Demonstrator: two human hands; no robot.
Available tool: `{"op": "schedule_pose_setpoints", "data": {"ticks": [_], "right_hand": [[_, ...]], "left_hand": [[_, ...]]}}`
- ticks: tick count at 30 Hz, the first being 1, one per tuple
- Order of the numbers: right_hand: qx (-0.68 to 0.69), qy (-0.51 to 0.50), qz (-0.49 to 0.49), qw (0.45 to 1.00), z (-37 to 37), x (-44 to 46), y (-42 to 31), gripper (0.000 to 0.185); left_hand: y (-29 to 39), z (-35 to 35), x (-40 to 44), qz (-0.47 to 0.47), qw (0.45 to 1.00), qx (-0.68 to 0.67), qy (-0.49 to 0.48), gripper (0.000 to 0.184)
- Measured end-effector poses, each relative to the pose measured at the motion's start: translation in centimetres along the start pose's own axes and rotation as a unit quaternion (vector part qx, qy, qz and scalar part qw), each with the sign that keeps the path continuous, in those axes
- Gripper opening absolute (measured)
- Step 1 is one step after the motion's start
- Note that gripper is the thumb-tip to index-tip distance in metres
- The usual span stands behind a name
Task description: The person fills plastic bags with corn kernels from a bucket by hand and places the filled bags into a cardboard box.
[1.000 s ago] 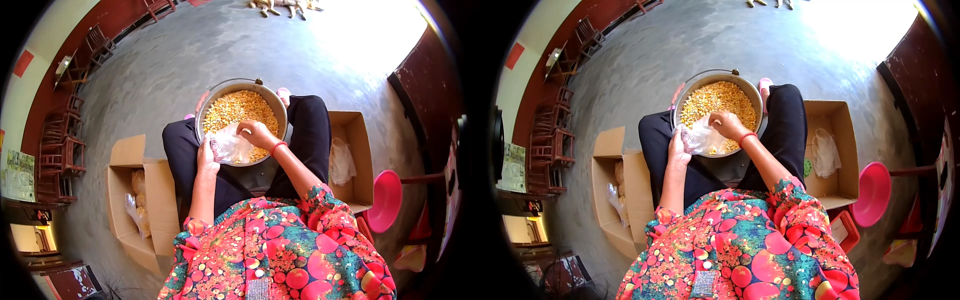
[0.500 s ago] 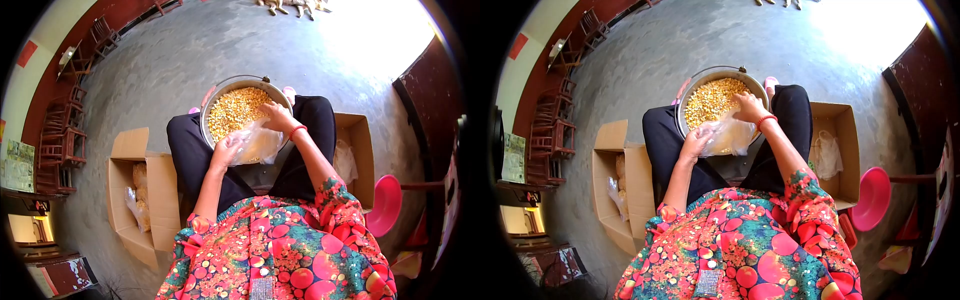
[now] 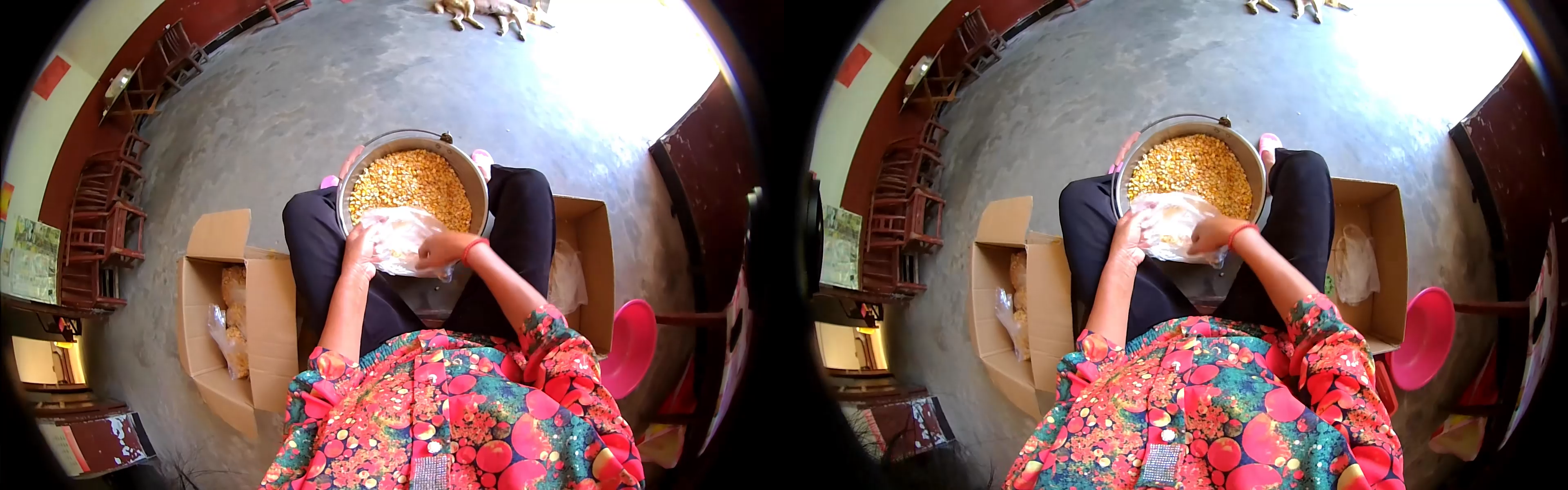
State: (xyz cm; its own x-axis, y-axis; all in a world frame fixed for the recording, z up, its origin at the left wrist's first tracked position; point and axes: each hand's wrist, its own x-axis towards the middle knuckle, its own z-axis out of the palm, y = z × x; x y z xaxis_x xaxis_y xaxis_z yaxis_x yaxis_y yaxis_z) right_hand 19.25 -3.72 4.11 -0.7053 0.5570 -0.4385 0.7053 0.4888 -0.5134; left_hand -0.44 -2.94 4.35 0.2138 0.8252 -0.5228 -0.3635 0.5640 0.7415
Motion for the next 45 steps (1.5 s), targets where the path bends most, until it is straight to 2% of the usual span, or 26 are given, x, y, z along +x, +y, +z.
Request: {"op": "schedule_pose_setpoints", "data": {"ticks": [2, 4, 6, 8, 9, 10, 12, 13, 14, 16, 18, 20, 22, 24, 25, 28, 29, 30, 32, 33, 36, 39, 40, 41, 42, 45], "right_hand": [[0.253, 0.145, -0.057, 0.955, -1.3, 0.0, 2.0, 0.036], [0.260, 0.217, 0.091, 0.936, -2.0, 0.7, 5.2, 0.034], [0.160, 0.187, 0.094, 0.965, -1.3, 1.7, 7.0, 0.032], [0.031, -0.017, 0.089, 0.995, -0.2, 2.2, 7.1, 0.031], [0.030, -0.016, 0.089, 0.995, 0.0, 2.4, 7.3, 0.031], [0.058, 0.015, 0.035, 0.998, 0.3, 2.5, 7.6, 0.031], [0.117, 0.072, -0.076, 0.988, 0.8, 2.9, 7.8, 0.032], [0.107, 0.146, 0.006, 0.983, -0.3, 2.1, 6.7, 0.026], [0.108, 0.146, 0.005, 0.983, -1.5, 1.5, 5.4, 0.026], [0.075, 0.312, 0.166, 0.933, -3.7, 0.8, 2.9, 0.022], [0.019, 0.324, 0.047, 0.945, -3.8, 0.5, 1.8, 0.025], [-0.022, 0.237, -0.058, 0.970, -0.8, 1.6, 3.0, 0.030], [-0.113, -0.031, 0.007, 0.993, 0.7, 1.8, 3.8, 0.036], [-0.031, -0.095, 0.048, 0.994, 0.5, 1.7, 4.3, 0.038], [0.028, -0.062, 0.016, 0.998, -0.4, 1.2, 4.2, 0.038], [0.189, 0.112, -0.035, 0.975, -2.8, 0.3, 3.7, 0.030], [0.137, 0.198, 0.057, 0.969, -3.4, 0.0, 3.3, 0.025], [0.083, 0.280, 0.148, 0.945, -3.9, -0.2, 2.8, 0.020], [0.013, 0.355, 0.144, 0.924, -4.3, -0.4, 1.4, 0.016], [-0.058, 0.426, 0.138, 0.892, -4.2, -0.4, 0.8, 0.013], [0.043, 0.297, 0.026, 0.953, -0.9, 1.8, 0.0, 0.019], [0.012, 0.198, -0.090, 0.976, 2.9, 4.4, 0.5, 0.054], [0.019, 0.182, -0.116, 0.976, 3.8, 5.0, 0.9, 0.051], [0.071, 0.124, -0.091, 0.986, 3.9, 5.2, 1.2, 0.048], [0.122, 0.064, -0.065, 0.988, 3.9, 5.4, 1.8, 0.046], [0.165, 0.012, -0.033, 0.986, -0.1, 2.6, 1.3, 0.043]], "left_hand": [[-0.2, 2.3, -1.3, 0.059, 0.994, 0.091, -0.013, 0.017], [-1.0, 2.1, -0.9, 0.041, 0.991, 0.117, -0.056, 0.020], [-1.6, 1.7, -0.6, -0.045, 0.985, 0.137, -0.094, 0.021], [-0.8, 3.0, -1.6, -0.025, 0.988, 0.123, -0.092, 0.020], [-0.8, 2.8, -1.2, -0.021, 0.997, 0.075, -0.029, 0.018], [-1.0, 2.5, -0.6, -0.017, 0.999, 0.024, 0.035, 0.017], [-1.6, 1.1, 1.3, 0.040, 0.992, 0.096, 0.070, 0.020], [-2.0, 0.4, 1.8, 0.067, 0.988, 0.107, 0.087, 0.022], [-2.3, 0.0, 2.4, 0.095, 0.983, 0.120, 0.103, 0.023], [-3.1, -0.4, 3.2, 0.136, 0.967, 0.169, 0.135, 0.024], [-3.6, -0.1, 3.6, 0.176, 0.946, 0.215, 0.167, 0.025], [-3.9, 0.0, 3.9, 0.245, 0.937, 0.170, 0.184, 0.025], [-3.5, -0.2, 3.8, 0.254, 0.940, 0.143, 0.175, 0.021], [-3.1, -0.1, 3.4, 0.272, 0.948, 0.099, 0.136, 0.027], [-2.6, 0.7, 2.6, 0.251, 0.957, 0.084, 0.116, 0.042], [-1.2, 3.5, 0.8, 0.290, 0.947, 0.139, 0.012, 0.049], [-1.7, 3.3, 1.1, 0.384, 0.892, 0.238, -0.009, 0.053], [-1.8, 3.2, 1.0, 0.385, 0.892, 0.238, -0.009, 0.053], [-1.9, 2.7, 0.9, 0.363, 0.868, 0.339, 0.020, 0.055], [-2.5, 2.1, 1.6, 0.344, 0.894, 0.285, 0.039, 0.058], [-2.9, 1.6, 2.3, 0.346, 0.900, 0.249, 0.093, 0.060], [-2.3, 2.8, 1.0, 0.415, 0.823, 0.372, 0.114, 0.065], [-1.8, 3.5, 0.1, 0.426, 0.774, 0.450, 0.127, 0.067], [-1.2, 4.1, -0.5, 0.447, 0.749, 0.480, 0.091, 0.062], [-0.9, 4.7, -1.4, 0.387, 0.795, 0.465, 0.045, 0.046], [-2.6, 2.7, 0.0, 0.389, 0.713, 0.581, 0.055, 0.025]]}}
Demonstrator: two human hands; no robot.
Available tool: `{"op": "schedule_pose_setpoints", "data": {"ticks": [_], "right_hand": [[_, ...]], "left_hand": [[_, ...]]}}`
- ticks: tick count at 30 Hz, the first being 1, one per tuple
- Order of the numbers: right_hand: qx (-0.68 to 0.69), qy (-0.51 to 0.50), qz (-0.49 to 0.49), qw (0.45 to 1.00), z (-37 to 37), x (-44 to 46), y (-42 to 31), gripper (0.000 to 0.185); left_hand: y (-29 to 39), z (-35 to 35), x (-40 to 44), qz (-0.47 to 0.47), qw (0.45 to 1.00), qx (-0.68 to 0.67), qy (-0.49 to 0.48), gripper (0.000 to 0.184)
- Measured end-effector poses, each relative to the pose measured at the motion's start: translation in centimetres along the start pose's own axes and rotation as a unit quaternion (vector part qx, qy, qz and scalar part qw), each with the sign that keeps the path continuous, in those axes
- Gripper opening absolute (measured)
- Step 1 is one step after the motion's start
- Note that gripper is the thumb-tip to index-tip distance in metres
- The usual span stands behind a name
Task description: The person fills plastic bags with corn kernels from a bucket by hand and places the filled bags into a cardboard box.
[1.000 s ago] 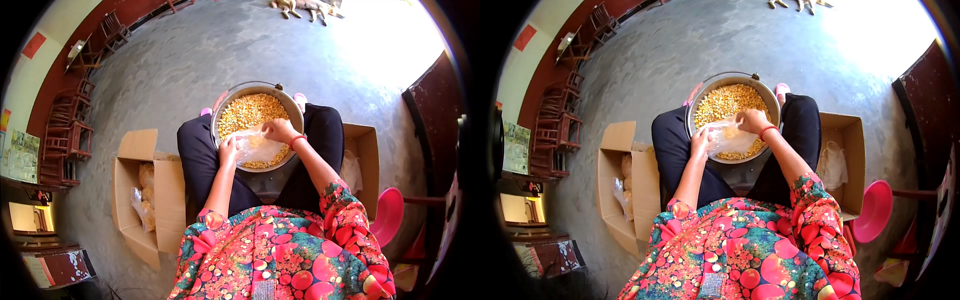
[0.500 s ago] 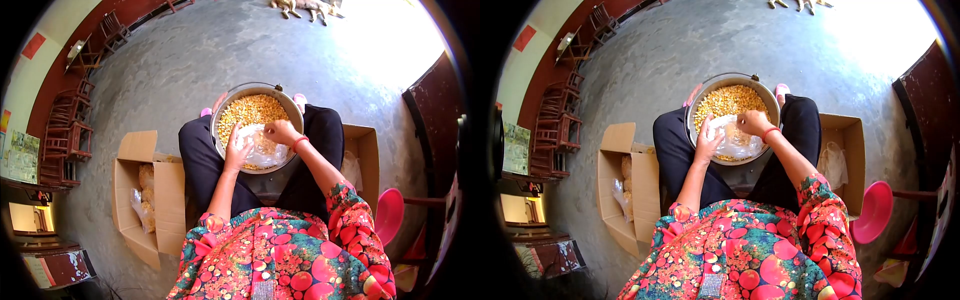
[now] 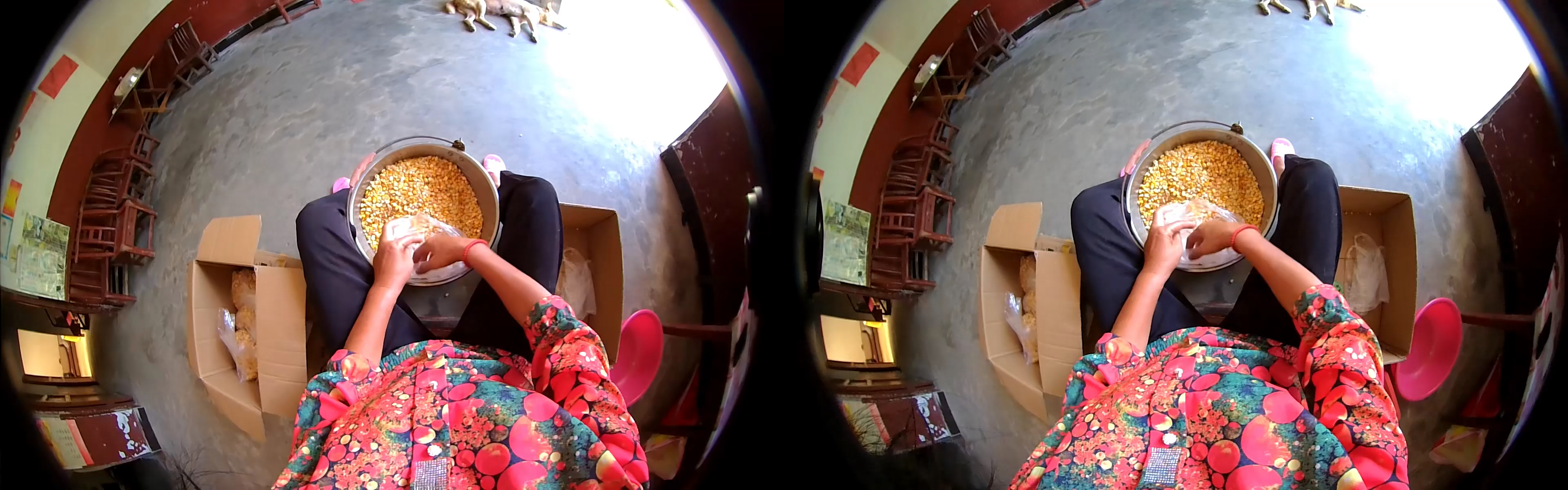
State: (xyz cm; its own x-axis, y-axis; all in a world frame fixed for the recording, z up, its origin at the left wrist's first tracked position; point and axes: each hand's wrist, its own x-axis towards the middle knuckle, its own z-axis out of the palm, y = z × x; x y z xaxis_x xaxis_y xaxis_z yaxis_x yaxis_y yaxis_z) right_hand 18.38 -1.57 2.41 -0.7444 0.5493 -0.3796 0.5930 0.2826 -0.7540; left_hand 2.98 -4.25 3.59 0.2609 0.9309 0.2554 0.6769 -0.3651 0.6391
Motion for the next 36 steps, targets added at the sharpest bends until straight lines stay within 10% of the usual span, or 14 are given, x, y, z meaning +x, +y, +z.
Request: {"op": "schedule_pose_setpoints", "data": {"ticks": [3, 7, 10, 15, 20, 29, 36], "right_hand": [[-0.096, 0.119, 0.086, 0.984, 0.2, 1.1, 4.4, 0.041], [-0.210, -0.038, 0.178, 0.961, -2.1, -1.2, 2.6, 0.037], [0.170, 0.027, 0.197, 0.965, -3.8, -1.2, 0.5, 0.023], [0.374, 0.339, 0.117, 0.855, -5.8, 2.5, 2.3, 0.018], [0.056, 0.470, 0.258, 0.842, -4.9, 8.2, 5.0, 0.044], [0.109, 0.412, 0.300, 0.853, -0.7, 12.4, 4.8, 0.042], [0.760, 0.256, 0.050, 0.595, -1.8, 8.2, 4.8, 0.024]], "left_hand": [[-2.9, 1.9, 0.3, -0.083, 0.994, 0.066, -0.021, 0.020], [-2.1, 1.3, 0.5, -0.165, 0.982, 0.038, -0.087, 0.030], [-3.4, 2.6, 0.1, -0.188, 0.974, -0.023, -0.124, 0.034], [-1.8, 2.7, -0.4, -0.224, 0.966, -0.013, -0.132, 0.041], [-2.1, 2.9, -1.0, -0.193, 0.977, -0.014, -0.088, 0.034], [-1.7, 2.6, -1.2, -0.179, 0.977, -0.038, -0.108, 0.032], [-1.8, 2.7, -0.9, -0.230, 0.969, -0.015, -0.088, 0.031]]}}
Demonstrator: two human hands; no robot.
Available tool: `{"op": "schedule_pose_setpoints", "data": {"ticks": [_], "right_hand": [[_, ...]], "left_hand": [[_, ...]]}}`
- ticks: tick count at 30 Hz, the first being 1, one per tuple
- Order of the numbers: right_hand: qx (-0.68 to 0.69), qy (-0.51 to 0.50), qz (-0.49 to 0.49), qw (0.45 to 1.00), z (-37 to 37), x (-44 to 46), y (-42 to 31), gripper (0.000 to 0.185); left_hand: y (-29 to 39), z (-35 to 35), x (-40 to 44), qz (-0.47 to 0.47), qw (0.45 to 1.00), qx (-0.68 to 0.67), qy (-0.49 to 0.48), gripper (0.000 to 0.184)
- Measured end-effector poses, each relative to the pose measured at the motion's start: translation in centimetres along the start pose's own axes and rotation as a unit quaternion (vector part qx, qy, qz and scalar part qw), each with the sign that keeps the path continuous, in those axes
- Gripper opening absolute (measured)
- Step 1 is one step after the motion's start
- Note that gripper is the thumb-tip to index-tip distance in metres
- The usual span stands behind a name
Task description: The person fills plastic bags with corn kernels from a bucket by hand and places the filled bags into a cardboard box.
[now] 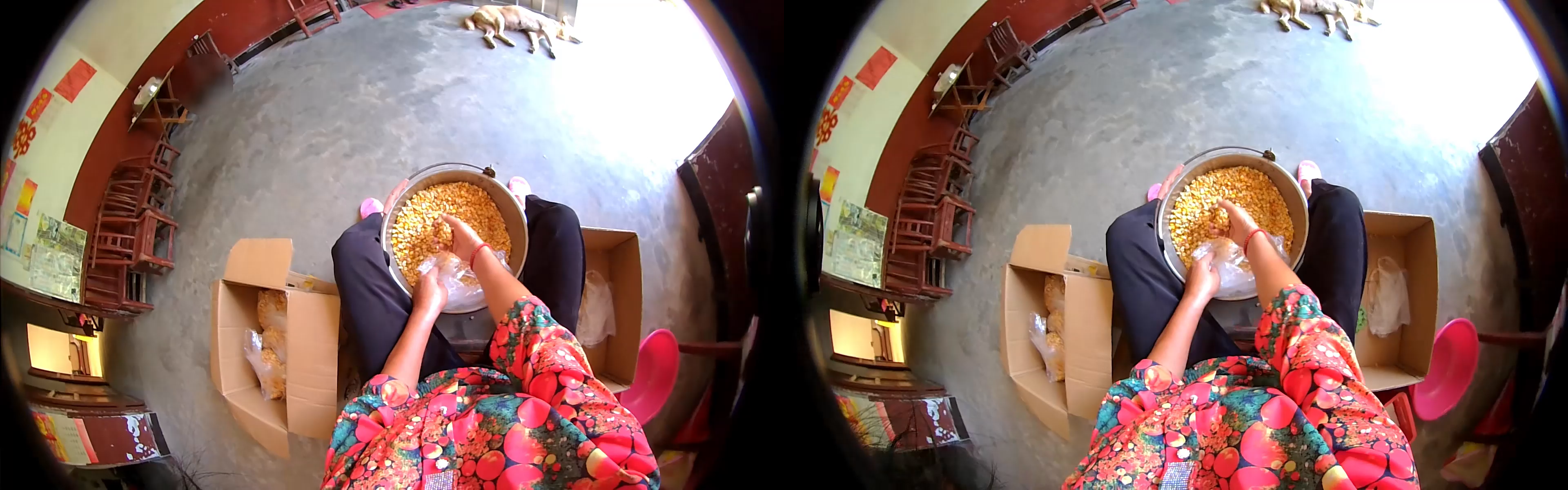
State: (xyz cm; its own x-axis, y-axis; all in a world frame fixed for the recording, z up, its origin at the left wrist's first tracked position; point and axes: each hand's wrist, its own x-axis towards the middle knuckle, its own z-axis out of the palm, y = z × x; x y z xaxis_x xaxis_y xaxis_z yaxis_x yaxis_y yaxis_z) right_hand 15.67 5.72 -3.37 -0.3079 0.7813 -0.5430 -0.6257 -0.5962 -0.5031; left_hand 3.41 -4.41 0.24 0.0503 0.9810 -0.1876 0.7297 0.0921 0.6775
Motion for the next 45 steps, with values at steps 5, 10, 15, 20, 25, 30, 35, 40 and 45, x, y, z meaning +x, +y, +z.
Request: {"op": "schedule_pose_setpoints", "data": {"ticks": [5, 10, 15, 20, 25, 30, 35, 40, 45], "right_hand": [[-0.119, -0.082, 0.021, 0.989, 1.3, -4.7, -3.0, 0.019], [-0.513, -0.257, -0.067, 0.816, 0.2, -7.3, -2.0, 0.022], [-0.560, -0.108, -0.024, 0.821, 1.0, -7.6, -2.7, 0.022], [-0.426, 0.107, -0.139, 0.888, -3.3, -3.7, -3.8, 0.018], [-0.525, 0.346, -0.269, 0.730, -8.9, 0.7, -1.6, 0.023], [-0.635, 0.269, -0.164, 0.705, -6.0, -0.3, -0.7, 0.044], [-0.575, 0.145, -0.161, 0.789, -6.0, 1.2, 0.7, 0.046], [-0.243, 0.051, -0.109, 0.963, -5.7, 1.4, 1.4, 0.021], [-0.017, -0.016, -0.010, 1.000, -1.2, -2.4, -1.5, 0.015]], "left_hand": [[-1.0, 0.8, 1.1, 0.019, 0.999, 0.010, 0.033, 0.042], [0.9, -0.9, 0.5, -0.023, 1.000, -0.018, -0.012, 0.049], [-0.6, 0.4, 0.4, 0.053, 0.997, 0.002, 0.048, 0.049], [0.2, -0.1, -0.4, 0.054, 0.998, 0.020, 0.023, 0.050], [0.7, -0.2, -1.1, 0.106, 0.993, -0.020, 0.050, 0.044], [0.6, 0.0, -1.5, 0.076, 0.997, -0.010, -0.028, 0.035], [0.2, 0.3, -1.7, 0.077, 0.996, -0.011, -0.036, 0.032], [0.9, -0.2, -2.2, 0.082, 0.997, 0.013, -0.001, 0.035], [-0.1, 0.3, -1.3, 0.060, 0.998, -0.020, 0.022, 0.037]]}}
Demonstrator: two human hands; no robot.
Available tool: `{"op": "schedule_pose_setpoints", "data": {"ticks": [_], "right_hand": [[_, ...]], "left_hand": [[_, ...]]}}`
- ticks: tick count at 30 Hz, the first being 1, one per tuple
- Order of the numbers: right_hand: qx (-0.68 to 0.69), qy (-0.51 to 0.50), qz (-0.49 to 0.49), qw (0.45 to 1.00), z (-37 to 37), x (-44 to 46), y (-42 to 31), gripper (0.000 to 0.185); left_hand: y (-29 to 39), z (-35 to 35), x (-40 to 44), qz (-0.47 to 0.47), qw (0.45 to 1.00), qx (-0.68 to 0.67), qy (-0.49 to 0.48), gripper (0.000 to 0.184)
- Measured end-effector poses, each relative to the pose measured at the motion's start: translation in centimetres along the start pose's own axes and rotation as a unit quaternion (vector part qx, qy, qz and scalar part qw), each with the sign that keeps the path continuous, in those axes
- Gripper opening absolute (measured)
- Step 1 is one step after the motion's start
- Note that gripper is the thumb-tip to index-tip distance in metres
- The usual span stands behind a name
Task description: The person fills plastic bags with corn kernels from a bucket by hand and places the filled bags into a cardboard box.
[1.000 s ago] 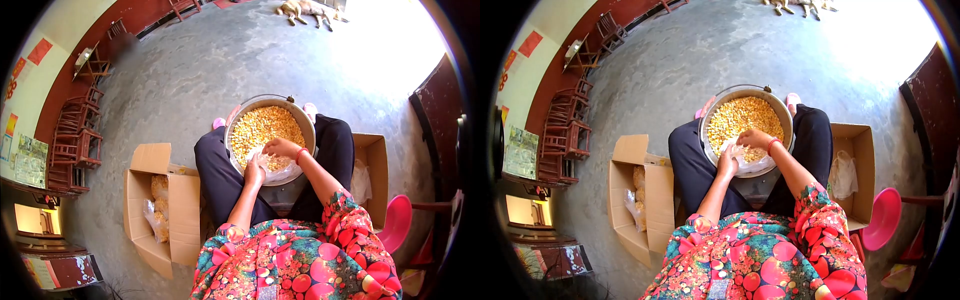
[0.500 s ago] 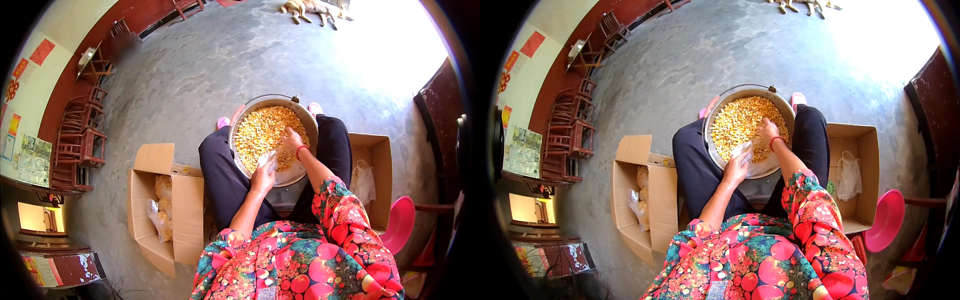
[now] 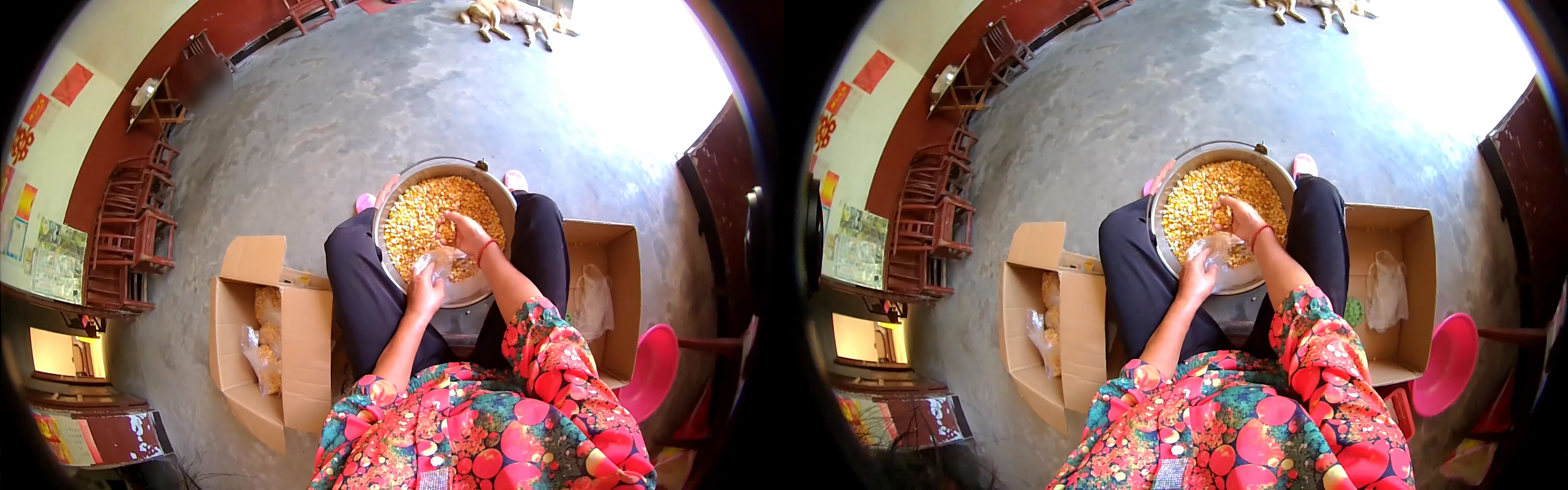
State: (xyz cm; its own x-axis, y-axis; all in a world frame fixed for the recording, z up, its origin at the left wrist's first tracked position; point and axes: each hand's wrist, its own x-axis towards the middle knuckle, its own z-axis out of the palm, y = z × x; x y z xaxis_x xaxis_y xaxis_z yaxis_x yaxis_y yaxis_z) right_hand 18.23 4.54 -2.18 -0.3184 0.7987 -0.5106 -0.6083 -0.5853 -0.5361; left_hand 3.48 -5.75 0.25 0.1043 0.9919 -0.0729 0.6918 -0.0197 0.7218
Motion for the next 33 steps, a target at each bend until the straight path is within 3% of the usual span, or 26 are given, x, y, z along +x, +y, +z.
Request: {"op": "schedule_pose_setpoints", "data": {"ticks": [8, 12, 14, 16, 18, 20, 21, 22, 24, 26, 28, 30, 33], "right_hand": [[-0.170, -0.102, 0.069, 0.978, 1.5, -3.6, -0.2, 0.014], [-0.212, -0.159, 0.054, 0.963, 0.8, -4.0, 0.8, 0.017], [-0.239, -0.133, 0.088, 0.958, 0.4, -3.7, 1.0, 0.019], [-0.539, -0.236, -0.056, 0.807, -0.4, -2.9, 1.4, 0.022], [-0.535, -0.220, -0.003, 0.816, 1.5, -4.9, 0.8, 0.026], [-0.670, -0.196, -0.025, 0.715, 0.7, -4.0, 1.5, 0.025], [-0.683, -0.206, -0.055, 0.699, -0.5, -3.1, 2.0, 0.022], [-0.683, -0.205, -0.055, 0.699, -0.3, -3.4, 1.4, 0.022], [-0.551, -0.062, 0.005, 0.832, 0.9, -4.8, -0.4, 0.020], [-0.413, 0.038, -0.097, 0.905, -0.1, -3.7, -0.4, 0.018], [-0.304, 0.118, -0.136, 0.936, -1.5, -2.3, -0.5, 0.014], [-0.250, 0.118, -0.153, 0.949, -3.0, -1.2, -0.1, 0.010], [-0.185, 0.077, -0.127, 0.972, -6.0, 1.3, 1.1, 0.014]], "left_hand": [[-1.2, 0.3, 1.0, -0.019, 0.999, -0.003, 0.035, 0.044], [-1.1, 0.3, 1.2, -0.038, 0.998, -0.030, 0.029, 0.044], [-1.6, 0.7, 1.3, -0.007, 0.998, -0.020, 0.063, 0.046], [-1.5, 0.6, 1.4, -0.011, 0.998, -0.029, 0.061, 0.046], [-0.4, -0.2, 1.3, 0.059, 0.996, -0.031, 0.062, 0.045], [-1.1, 0.5, 1.3, 0.051, 0.995, -0.025, 0.083, 0.045], [-1.5, 0.9, 1.3, 0.042, 0.993, -0.019, 0.105, 0.045], [-1.6, 0.9, 1.2, 0.042, 0.993, -0.019, 0.104, 0.045], [-1.7, 0.9, 1.2, 0.081, 0.991, -0.003, 0.108, 0.043], [-1.0, 0.5, 0.8, 0.054, 0.997, -0.013, 0.062, 0.040], [0.0, -0.1, 0.4, 0.025, 0.999, -0.022, 0.017, 0.038], [1.2, -0.7, 0.0, -0.010, 0.997, -0.032, -0.066, 0.035], [1.1, -0.5, -0.2, 0.010, 0.994, -0.017, -0.103, 0.029]]}}
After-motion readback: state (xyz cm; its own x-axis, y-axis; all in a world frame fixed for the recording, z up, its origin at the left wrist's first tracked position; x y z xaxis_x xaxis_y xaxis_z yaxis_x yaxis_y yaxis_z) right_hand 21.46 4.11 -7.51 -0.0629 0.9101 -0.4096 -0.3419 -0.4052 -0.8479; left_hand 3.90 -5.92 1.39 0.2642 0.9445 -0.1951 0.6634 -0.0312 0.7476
